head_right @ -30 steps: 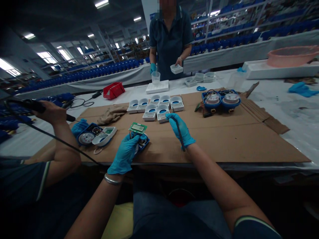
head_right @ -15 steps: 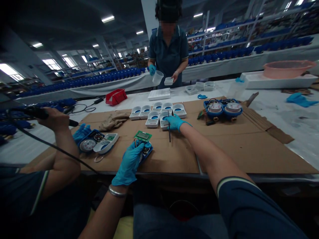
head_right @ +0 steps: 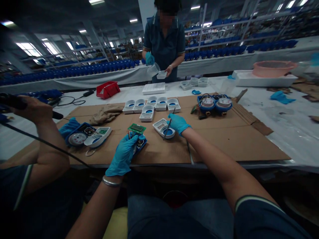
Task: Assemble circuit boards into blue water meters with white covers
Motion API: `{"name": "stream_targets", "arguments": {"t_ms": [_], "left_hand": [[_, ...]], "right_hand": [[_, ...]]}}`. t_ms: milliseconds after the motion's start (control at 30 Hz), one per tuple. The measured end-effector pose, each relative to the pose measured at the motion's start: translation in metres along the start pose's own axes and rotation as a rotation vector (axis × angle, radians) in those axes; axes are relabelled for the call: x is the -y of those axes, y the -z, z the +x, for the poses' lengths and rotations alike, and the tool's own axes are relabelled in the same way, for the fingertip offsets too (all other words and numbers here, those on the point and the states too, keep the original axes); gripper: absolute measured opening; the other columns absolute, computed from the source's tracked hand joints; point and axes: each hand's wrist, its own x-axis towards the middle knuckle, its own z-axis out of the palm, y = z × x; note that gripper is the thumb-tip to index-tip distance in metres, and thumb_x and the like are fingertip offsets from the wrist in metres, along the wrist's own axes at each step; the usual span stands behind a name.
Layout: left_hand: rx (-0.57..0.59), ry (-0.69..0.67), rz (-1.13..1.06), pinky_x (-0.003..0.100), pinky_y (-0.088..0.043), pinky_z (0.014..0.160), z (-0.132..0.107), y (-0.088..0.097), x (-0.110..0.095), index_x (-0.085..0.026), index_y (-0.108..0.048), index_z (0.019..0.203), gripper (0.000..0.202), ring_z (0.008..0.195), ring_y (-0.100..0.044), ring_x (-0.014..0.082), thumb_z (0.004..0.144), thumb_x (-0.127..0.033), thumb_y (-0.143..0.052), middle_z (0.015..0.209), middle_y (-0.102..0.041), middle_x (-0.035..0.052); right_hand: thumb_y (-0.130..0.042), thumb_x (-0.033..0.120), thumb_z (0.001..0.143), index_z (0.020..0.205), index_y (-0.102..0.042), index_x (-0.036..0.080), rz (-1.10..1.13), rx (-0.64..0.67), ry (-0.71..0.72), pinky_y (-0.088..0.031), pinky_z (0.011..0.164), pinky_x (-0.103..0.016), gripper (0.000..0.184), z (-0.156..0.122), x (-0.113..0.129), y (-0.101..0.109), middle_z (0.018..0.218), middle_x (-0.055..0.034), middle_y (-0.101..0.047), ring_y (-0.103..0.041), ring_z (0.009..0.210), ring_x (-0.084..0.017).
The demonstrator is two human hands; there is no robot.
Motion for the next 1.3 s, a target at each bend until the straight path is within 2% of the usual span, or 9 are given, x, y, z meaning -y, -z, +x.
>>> {"name": "stream_targets", "arguments": {"t_ms": [100,200,433,500,633,767,967,1100,1300], "left_hand": [[-0.010,-0.018,0.039,0.029,-0.055,0.085,-0.001,-0.003,-0.002,-0.019,-0.069,0.098,0.029,0.077,-0.067,0.0111,0.076,-0.034,-0.078,0.087,-0.070,0.0002],[-0.005,-0.070,0.219,0.027,-0.053,0.076,-0.004,-0.008,-0.004,-0.019,-0.068,0.098,0.027,0.071,-0.062,0.0103,0.079,-0.038,-0.073,0.082,-0.067,-0.0012],[0.119,-0.529,1.195,0.028,-0.042,0.071,-0.007,-0.016,0.003,-0.018,-0.063,0.078,0.020,0.071,-0.054,0.0140,0.093,-0.027,-0.053,0.077,-0.063,0.0020],[0.152,-0.651,1.403,0.030,-0.042,0.071,-0.006,-0.016,0.009,-0.018,-0.063,0.077,0.023,0.071,-0.054,0.0167,0.094,-0.023,-0.050,0.076,-0.063,0.0044],[0.114,-0.873,1.744,0.038,-0.045,0.080,-0.006,-0.015,0.021,-0.017,-0.066,0.084,0.024,0.077,-0.056,0.0230,0.095,-0.016,-0.044,0.076,-0.061,0.0082],[0.082,-1.005,1.747,0.044,-0.044,0.091,-0.010,-0.012,0.032,-0.018,-0.068,0.093,0.026,0.077,-0.056,0.0234,0.093,-0.011,-0.043,0.074,-0.059,0.0071],[0.157,-0.996,1.545,0.047,-0.040,0.103,-0.015,-0.002,0.040,-0.022,-0.068,0.104,0.024,0.083,-0.059,0.0219,0.092,-0.015,-0.048,0.082,-0.064,0.0071],[0.020,-0.954,1.362,0.050,-0.032,0.111,-0.017,0.005,0.041,-0.025,-0.068,0.108,0.023,0.087,-0.062,0.0203,0.090,-0.018,-0.057,0.092,-0.069,0.0061],[-0.094,-1.063,1.344,0.048,-0.036,0.108,-0.018,0.005,0.040,-0.023,-0.066,0.102,0.017,0.083,-0.063,0.0188,0.086,-0.021,-0.063,0.089,-0.070,0.0029]], "right_hand": [[-0.068,0.046,0.083,0.122,-0.061,0.016,0.069,0.146,-0.045,-0.048,0.086,-0.031,0.049,-0.003,0.000,-0.009,0.119,-0.0145,-0.069,-0.065,0.107,-0.028],[-0.073,0.043,0.079,0.118,-0.062,0.018,0.150,0.120,0.018,-0.048,0.087,-0.029,0.048,-0.021,0.005,-0.022,0.118,-0.0128,-0.070,-0.066,0.107,-0.028],[-0.054,0.029,0.092,0.110,-0.067,0.022,0.227,0.078,0.057,-0.048,0.085,-0.030,0.023,-0.070,0.011,-0.028,0.113,-0.0090,-0.072,-0.068,0.102,-0.025],[-0.055,0.030,0.090,0.106,-0.067,0.023,0.268,0.012,0.036,-0.048,0.081,-0.029,0.021,-0.081,0.014,-0.019,0.108,-0.0074,-0.073,-0.068,0.096,-0.023],[-0.053,0.045,0.092,0.088,-0.065,0.019,0.400,-0.281,-0.039,-0.047,0.073,-0.028,0.029,-0.102,0.028,0.001,0.086,-0.0071,-0.072,-0.066,0.079,-0.020],[-0.044,0.056,0.095,0.080,-0.066,0.018,0.759,-0.159,0.049,-0.049,0.075,-0.029,0.046,-0.118,0.050,0.006,0.080,-0.0048,-0.071,-0.064,0.075,-0.018],[-0.068,0.045,0.082,0.093,-0.073,0.020,1.031,-0.052,0.029,-0.051,0.087,-0.035,0.028,-0.122,0.071,-0.002,0.095,-0.0025,-0.074,-0.066,0.087,-0.021],[-0.070,0.042,0.081,0.095,-0.075,0.022,1.217,-0.084,-0.002,-0.051,0.094,-0.037,0.025,-0.124,0.073,-0.006,0.099,-0.0009,-0.075,-0.067,0.095,-0.021],[-0.070,0.049,0.080,0.094,-0.076,0.026,1.235,-0.084,0.001,-0.055,0.090,-0.036,0.027,-0.131,0.075,-0.004,0.098,-0.0005,-0.074,-0.067,0.094,-0.021]]}}
